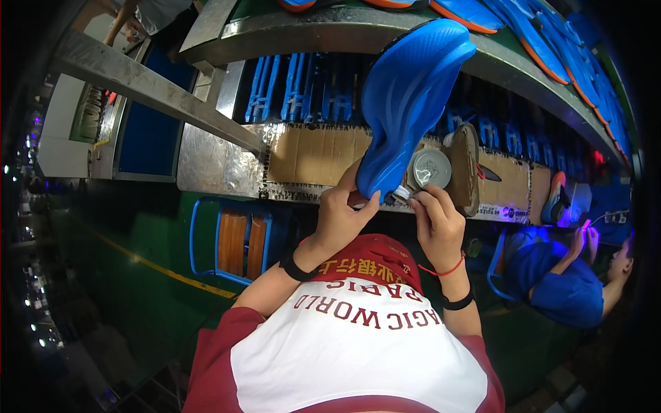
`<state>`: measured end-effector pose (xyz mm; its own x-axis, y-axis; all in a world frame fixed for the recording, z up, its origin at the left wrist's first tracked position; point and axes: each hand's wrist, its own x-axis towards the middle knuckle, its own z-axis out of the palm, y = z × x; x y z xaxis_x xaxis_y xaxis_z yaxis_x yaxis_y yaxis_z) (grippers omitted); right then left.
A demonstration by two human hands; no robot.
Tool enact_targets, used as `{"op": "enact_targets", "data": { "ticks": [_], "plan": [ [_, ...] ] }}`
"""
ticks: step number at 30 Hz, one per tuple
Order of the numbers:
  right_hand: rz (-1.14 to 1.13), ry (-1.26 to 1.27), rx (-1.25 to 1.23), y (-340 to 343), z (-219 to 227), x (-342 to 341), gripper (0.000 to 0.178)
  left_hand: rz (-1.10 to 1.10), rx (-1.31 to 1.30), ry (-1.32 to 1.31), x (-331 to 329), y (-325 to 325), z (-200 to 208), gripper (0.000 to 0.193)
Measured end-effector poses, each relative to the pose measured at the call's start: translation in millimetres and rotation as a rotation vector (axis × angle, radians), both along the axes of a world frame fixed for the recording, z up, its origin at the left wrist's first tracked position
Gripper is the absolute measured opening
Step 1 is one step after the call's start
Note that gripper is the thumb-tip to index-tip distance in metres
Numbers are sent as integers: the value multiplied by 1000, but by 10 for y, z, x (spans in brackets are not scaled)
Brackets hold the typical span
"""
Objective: Applying adhesive to blue shoe soles and inspecting parts on a shoe manufacturing assembly line.
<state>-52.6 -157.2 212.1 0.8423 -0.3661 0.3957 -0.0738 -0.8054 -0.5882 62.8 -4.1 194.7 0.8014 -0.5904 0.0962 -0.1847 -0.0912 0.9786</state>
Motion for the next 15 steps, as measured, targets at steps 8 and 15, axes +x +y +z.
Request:
{"op": "enact_targets", "data": {
  "ticks": [8, 15],
  "plan": [
    [-24, 2, 25, -14, 16, -32, 14, -15, -3, 29, -3, 14, -30, 57],
    [-228, -180, 180, -259, 69, -93, 9, -120, -34, 134, 183, -182, 168, 64]
  ]
}}
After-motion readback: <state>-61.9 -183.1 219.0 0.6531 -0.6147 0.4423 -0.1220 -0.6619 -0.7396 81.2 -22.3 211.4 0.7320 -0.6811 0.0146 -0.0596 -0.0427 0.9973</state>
